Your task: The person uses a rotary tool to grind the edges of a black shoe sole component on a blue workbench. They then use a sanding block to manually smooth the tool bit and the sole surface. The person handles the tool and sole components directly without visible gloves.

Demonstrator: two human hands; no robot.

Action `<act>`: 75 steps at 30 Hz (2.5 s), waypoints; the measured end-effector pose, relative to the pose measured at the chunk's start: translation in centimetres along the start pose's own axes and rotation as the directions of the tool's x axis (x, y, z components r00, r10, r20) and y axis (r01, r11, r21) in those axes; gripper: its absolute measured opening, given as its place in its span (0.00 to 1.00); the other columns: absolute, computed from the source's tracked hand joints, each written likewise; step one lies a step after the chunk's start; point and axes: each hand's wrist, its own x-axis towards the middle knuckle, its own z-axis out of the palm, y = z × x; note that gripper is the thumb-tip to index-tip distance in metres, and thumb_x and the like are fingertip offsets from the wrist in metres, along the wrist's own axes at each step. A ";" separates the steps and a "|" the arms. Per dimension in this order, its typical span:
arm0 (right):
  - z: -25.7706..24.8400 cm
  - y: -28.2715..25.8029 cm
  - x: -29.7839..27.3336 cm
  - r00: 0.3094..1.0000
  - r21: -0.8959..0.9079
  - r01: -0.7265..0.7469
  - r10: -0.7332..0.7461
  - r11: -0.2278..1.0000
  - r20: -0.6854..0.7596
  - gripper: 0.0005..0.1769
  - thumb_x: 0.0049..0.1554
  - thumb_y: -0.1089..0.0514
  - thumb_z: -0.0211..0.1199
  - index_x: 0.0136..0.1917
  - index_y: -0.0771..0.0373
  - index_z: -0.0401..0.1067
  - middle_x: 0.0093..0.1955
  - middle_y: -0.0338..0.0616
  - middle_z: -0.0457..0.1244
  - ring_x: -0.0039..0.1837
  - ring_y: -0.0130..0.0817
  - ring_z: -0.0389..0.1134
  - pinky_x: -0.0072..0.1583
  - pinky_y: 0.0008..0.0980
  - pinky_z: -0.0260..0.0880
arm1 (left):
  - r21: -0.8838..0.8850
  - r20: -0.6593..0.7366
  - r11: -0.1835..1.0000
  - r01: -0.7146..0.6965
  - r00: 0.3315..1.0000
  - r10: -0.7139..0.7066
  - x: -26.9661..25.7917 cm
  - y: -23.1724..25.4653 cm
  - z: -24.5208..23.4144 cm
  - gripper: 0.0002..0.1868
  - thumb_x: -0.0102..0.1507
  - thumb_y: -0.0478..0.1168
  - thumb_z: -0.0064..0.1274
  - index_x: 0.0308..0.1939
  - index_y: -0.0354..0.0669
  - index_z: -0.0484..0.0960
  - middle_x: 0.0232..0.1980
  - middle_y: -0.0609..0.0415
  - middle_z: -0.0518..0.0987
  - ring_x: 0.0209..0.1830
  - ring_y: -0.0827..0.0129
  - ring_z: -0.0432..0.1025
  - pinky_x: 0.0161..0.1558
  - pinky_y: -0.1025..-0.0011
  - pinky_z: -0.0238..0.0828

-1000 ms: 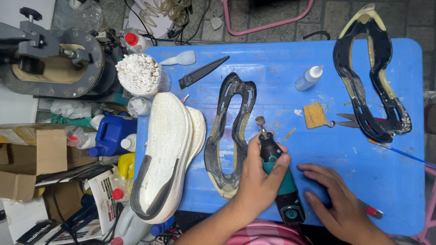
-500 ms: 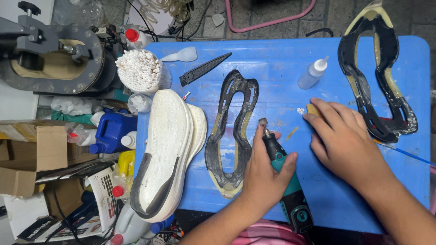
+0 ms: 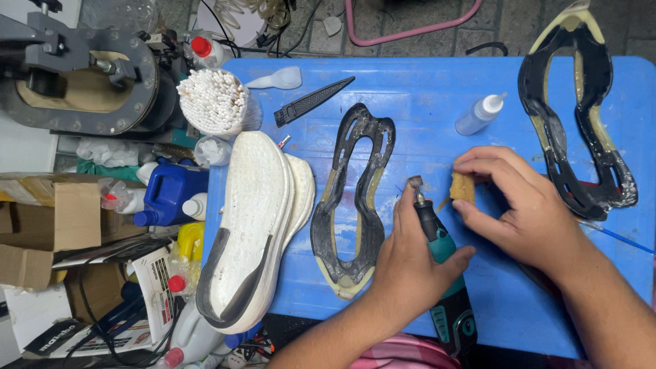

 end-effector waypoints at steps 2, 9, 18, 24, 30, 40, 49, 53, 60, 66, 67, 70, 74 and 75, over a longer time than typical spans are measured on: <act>0.6 0.7 0.1 1.000 0.055 -0.004 0.004 0.998 0.011 0.25 0.49 0.63 0.69 0.60 0.68 0.70 0.62 0.51 0.64 0.64 0.40 0.69 0.64 0.34 0.70 | -0.143 -0.056 0.981 -0.130 0.991 0.123 -0.2 -1.2 0.4 0.59 0.61 0.45 0.68 0.82 0.26 0.42 0.66 0.36 0.73 0.67 0.46 0.73 0.66 0.58 0.70; 2.4 2.6 -0.1 0.997 0.370 -0.029 0.055 0.929 -0.061 0.24 0.55 0.66 0.67 0.64 0.68 0.67 0.69 0.50 0.60 0.70 0.38 0.65 0.69 0.33 0.68 | -0.694 0.053 0.707 0.137 0.989 -0.139 0.9 -3.5 1.8 0.43 0.68 0.37 0.53 0.82 0.31 0.48 0.69 0.43 0.70 0.62 0.67 0.73 0.60 0.73 0.73; 3.4 0.1 -5.3 0.952 0.654 -0.117 0.271 0.747 -0.139 0.25 0.59 0.75 0.56 0.68 0.68 0.62 0.74 0.53 0.55 0.74 0.40 0.62 0.76 0.43 0.66 | -0.607 -0.079 0.795 -0.010 0.996 -0.048 0.8 -2.8 1.3 0.45 0.66 0.32 0.58 0.80 0.31 0.48 0.78 0.41 0.63 0.66 0.63 0.73 0.56 0.74 0.77; 5.7 2.6 -8.8 0.952 0.753 -0.130 0.292 0.645 -0.087 0.23 0.58 0.77 0.54 0.66 0.69 0.61 0.74 0.56 0.54 0.75 0.41 0.61 0.74 0.44 0.66 | -0.669 -0.065 0.743 -0.003 0.996 -0.055 0.7 -3.3 1.4 0.46 0.66 0.32 0.57 0.82 0.35 0.47 0.78 0.41 0.63 0.66 0.62 0.73 0.58 0.72 0.78; 4.0 3.9 -6.2 0.976 0.411 -0.130 0.189 0.902 -0.107 0.22 0.56 0.71 0.62 0.64 0.69 0.67 0.72 0.56 0.60 0.72 0.41 0.63 0.70 0.34 0.65 | -0.595 -0.092 0.803 -0.036 0.995 -0.024 0.8 -3.3 1.4 0.46 0.66 0.34 0.59 0.82 0.36 0.48 0.76 0.41 0.66 0.62 0.63 0.75 0.57 0.73 0.78; 5.5 4.1 -0.7 0.994 0.379 0.059 -0.018 0.923 -0.112 0.16 0.58 0.66 0.65 0.60 0.66 0.74 0.73 0.58 0.61 0.73 0.43 0.65 0.70 0.36 0.67 | -0.591 -0.080 0.804 -0.061 0.997 0.018 0.5 -3.7 1.5 0.45 0.69 0.36 0.58 0.83 0.34 0.47 0.73 0.42 0.65 0.62 0.68 0.73 0.59 0.74 0.77; 6.1 4.5 -0.6 0.998 0.330 0.054 -0.037 0.942 -0.059 0.10 0.60 0.65 0.62 0.56 0.65 0.74 0.72 0.58 0.62 0.69 0.42 0.68 0.67 0.37 0.70 | -0.593 -0.038 0.805 -0.022 0.999 0.000 0.7 -3.5 1.1 0.45 0.69 0.38 0.56 0.82 0.29 0.46 0.68 0.43 0.66 0.62 0.68 0.72 0.60 0.74 0.76; 6.3 4.2 -0.3 0.997 0.304 -0.022 0.044 0.953 -0.066 0.07 0.61 0.66 0.61 0.54 0.67 0.74 0.71 0.57 0.63 0.69 0.42 0.68 0.66 0.35 0.70 | -0.518 -0.064 0.853 -0.061 0.997 0.032 0.5 -3.3 1.0 0.44 0.70 0.37 0.55 0.83 0.29 0.45 0.71 0.42 0.66 0.62 0.67 0.72 0.61 0.73 0.75; 6.6 4.6 -0.1 0.992 0.432 -0.104 0.122 0.896 -0.014 0.07 0.63 0.67 0.58 0.55 0.69 0.71 0.74 0.57 0.62 0.68 0.36 0.68 0.64 0.30 0.70 | -0.553 -0.025 0.833 -0.012 1.000 -0.002 0.5 -3.4 1.1 0.44 0.69 0.33 0.54 0.83 0.29 0.43 0.71 0.41 0.67 0.63 0.68 0.71 0.61 0.74 0.74; 8.5 5.4 0.3 0.974 0.695 -0.166 0.228 0.700 0.003 0.05 0.63 0.69 0.58 0.54 0.68 0.67 0.80 0.55 0.58 0.54 0.25 0.66 0.57 0.25 0.71 | -0.659 0.001 0.752 0.026 0.999 -0.033 0.7 -3.7 1.4 0.43 0.68 0.28 0.52 0.82 0.30 0.44 0.76 0.43 0.63 0.63 0.69 0.70 0.62 0.74 0.72; 8.3 5.4 0.2 0.977 0.730 -0.145 0.211 0.668 0.001 0.06 0.64 0.69 0.57 0.55 0.68 0.67 0.79 0.55 0.57 0.57 0.28 0.67 0.59 0.27 0.71 | -0.675 0.002 0.737 0.039 0.999 -0.051 0.7 -3.7 1.5 0.43 0.68 0.28 0.52 0.82 0.30 0.45 0.76 0.43 0.63 0.63 0.70 0.70 0.61 0.75 0.72; 7.3 5.0 -0.2 0.994 0.677 -0.049 0.104 0.735 -0.041 0.08 0.63 0.68 0.57 0.56 0.68 0.68 0.77 0.58 0.58 0.66 0.37 0.67 0.66 0.33 0.70 | -0.700 0.002 0.711 0.067 0.996 -0.092 0.7 -3.8 1.6 0.43 0.67 0.27 0.52 0.81 0.30 0.46 0.74 0.45 0.63 0.61 0.71 0.70 0.59 0.75 0.73; 6.4 4.4 -0.1 1.000 0.405 0.015 -0.003 0.914 -0.030 0.06 0.62 0.69 0.57 0.53 0.68 0.70 0.73 0.62 0.62 0.74 0.45 0.64 0.67 0.37 0.68 | -0.724 0.046 0.682 0.102 0.994 -0.100 0.6 -4.1 1.5 0.43 0.68 0.27 0.51 0.83 0.31 0.45 0.69 0.44 0.68 0.63 0.72 0.70 0.61 0.75 0.72; 6.5 4.3 -0.2 0.999 0.419 -0.023 0.031 0.908 -0.011 0.06 0.62 0.70 0.57 0.52 0.67 0.71 0.73 0.63 0.62 0.74 0.45 0.64 0.65 0.36 0.69 | -0.719 0.047 0.688 0.099 0.994 -0.095 0.6 -4.2 1.5 0.43 0.68 0.27 0.51 0.83 0.31 0.45 0.68 0.45 0.68 0.63 0.72 0.70 0.61 0.76 0.72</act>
